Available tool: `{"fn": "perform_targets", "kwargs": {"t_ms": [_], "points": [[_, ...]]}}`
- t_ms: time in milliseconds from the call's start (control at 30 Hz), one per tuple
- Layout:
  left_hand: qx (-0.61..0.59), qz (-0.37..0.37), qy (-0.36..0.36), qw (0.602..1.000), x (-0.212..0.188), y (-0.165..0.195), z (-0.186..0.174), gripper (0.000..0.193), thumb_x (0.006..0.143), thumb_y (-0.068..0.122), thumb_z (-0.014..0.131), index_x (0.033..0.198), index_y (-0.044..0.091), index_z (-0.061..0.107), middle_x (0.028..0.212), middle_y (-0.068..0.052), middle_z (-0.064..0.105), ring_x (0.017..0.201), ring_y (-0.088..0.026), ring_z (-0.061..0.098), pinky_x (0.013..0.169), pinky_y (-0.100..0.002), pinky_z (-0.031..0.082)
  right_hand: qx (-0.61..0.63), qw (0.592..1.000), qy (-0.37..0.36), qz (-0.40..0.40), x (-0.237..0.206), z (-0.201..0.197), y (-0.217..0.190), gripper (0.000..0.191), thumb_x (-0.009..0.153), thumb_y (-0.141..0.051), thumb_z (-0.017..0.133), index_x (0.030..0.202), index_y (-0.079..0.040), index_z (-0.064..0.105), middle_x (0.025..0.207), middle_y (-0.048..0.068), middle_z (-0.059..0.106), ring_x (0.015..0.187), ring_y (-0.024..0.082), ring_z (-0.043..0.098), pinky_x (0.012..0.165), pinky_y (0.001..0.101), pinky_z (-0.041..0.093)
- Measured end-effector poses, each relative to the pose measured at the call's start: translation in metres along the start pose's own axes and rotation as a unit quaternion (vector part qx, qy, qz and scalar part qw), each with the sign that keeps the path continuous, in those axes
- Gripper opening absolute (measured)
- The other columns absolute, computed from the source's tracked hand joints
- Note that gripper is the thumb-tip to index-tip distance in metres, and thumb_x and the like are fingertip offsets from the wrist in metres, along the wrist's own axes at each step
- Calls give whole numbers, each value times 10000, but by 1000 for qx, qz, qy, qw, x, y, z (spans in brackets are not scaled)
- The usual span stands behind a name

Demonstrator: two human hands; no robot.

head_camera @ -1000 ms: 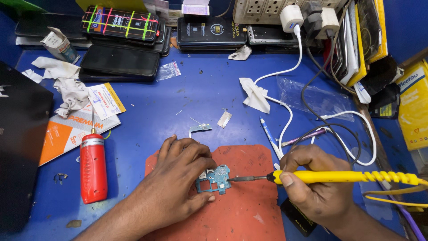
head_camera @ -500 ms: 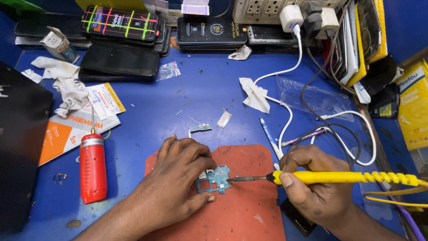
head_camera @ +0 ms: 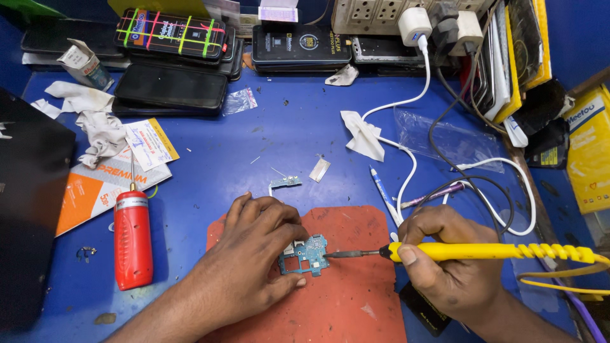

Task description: The person holds a phone motherboard steady on a red mat with one hand while using a yellow soldering iron with the other, touching the iron tip to points on the board to solder components. They occasionally reposition the board and continue soldering different spots on it.

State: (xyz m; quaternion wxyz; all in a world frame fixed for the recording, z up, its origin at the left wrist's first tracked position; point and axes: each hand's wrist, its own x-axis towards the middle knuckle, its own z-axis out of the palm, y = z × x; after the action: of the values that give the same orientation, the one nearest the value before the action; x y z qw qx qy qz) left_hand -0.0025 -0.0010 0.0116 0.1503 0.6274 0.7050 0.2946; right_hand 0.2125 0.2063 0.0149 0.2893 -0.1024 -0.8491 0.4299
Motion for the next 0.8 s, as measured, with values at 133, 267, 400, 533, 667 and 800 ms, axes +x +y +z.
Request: {"fn": "perform_targets", "kwargs": {"t_ms": [133, 267, 400, 533, 667, 800], "points": [[-2, 1, -1, 1000, -1, 0, 0, 537, 692, 307, 859, 1139, 70, 679, 1210, -91, 572, 1260, -317, 459, 1129, -555, 236, 5, 1000, 1, 6, 0, 0, 0, 116, 891, -122, 681, 890, -43, 596, 765, 42, 700, 660, 78, 650, 621, 225, 538], [-4, -2, -1, 1000, 0, 0, 0, 537, 695, 306, 858, 1143, 70, 680, 1213, -91, 571, 1265, -316, 456, 1130, -554, 236, -3, 1000, -2, 9, 0, 0, -1, 114, 884, -124, 680, 888, -45, 599, 769, 43, 705, 660, 79, 653, 615, 227, 538], [-6, -9, -6, 1000, 0, 1, 0, 533, 689, 303, 861, 1133, 70, 682, 1209, -93, 569, 1263, -317, 451, 1129, -559, 228, -13, 1000, 0, 10, 0, -1, -1, 114, 876, -127, 686, 886, -46, 606, 765, 42, 708, 641, 74, 643, 596, 223, 527], [-3, -9, -5, 1000, 0, 1, 0, 535, 687, 299, 861, 1136, 69, 682, 1211, -95, 569, 1262, -321, 450, 1128, -558, 230, -4, 1000, 0, 3, 0, -1, 0, 117, 895, -125, 683, 896, -46, 597, 775, 40, 702, 668, 74, 655, 625, 224, 540], [-2, -4, -2, 1000, 0, 1, 0, 530, 688, 295, 860, 1132, 68, 680, 1205, -97, 568, 1257, -323, 453, 1125, -559, 232, 2, 1000, -1, 17, -1, 0, 1, 113, 879, -119, 685, 900, -38, 609, 771, 47, 709, 648, 77, 637, 602, 225, 526], [0, 4, 5, 1000, -1, 1, -1, 530, 691, 299, 856, 1133, 67, 678, 1205, -96, 570, 1254, -322, 460, 1124, -557, 240, -1, 1000, -1, 14, -1, 0, 1, 110, 879, -117, 681, 897, -40, 605, 772, 46, 709, 657, 75, 651, 613, 226, 537]]}}
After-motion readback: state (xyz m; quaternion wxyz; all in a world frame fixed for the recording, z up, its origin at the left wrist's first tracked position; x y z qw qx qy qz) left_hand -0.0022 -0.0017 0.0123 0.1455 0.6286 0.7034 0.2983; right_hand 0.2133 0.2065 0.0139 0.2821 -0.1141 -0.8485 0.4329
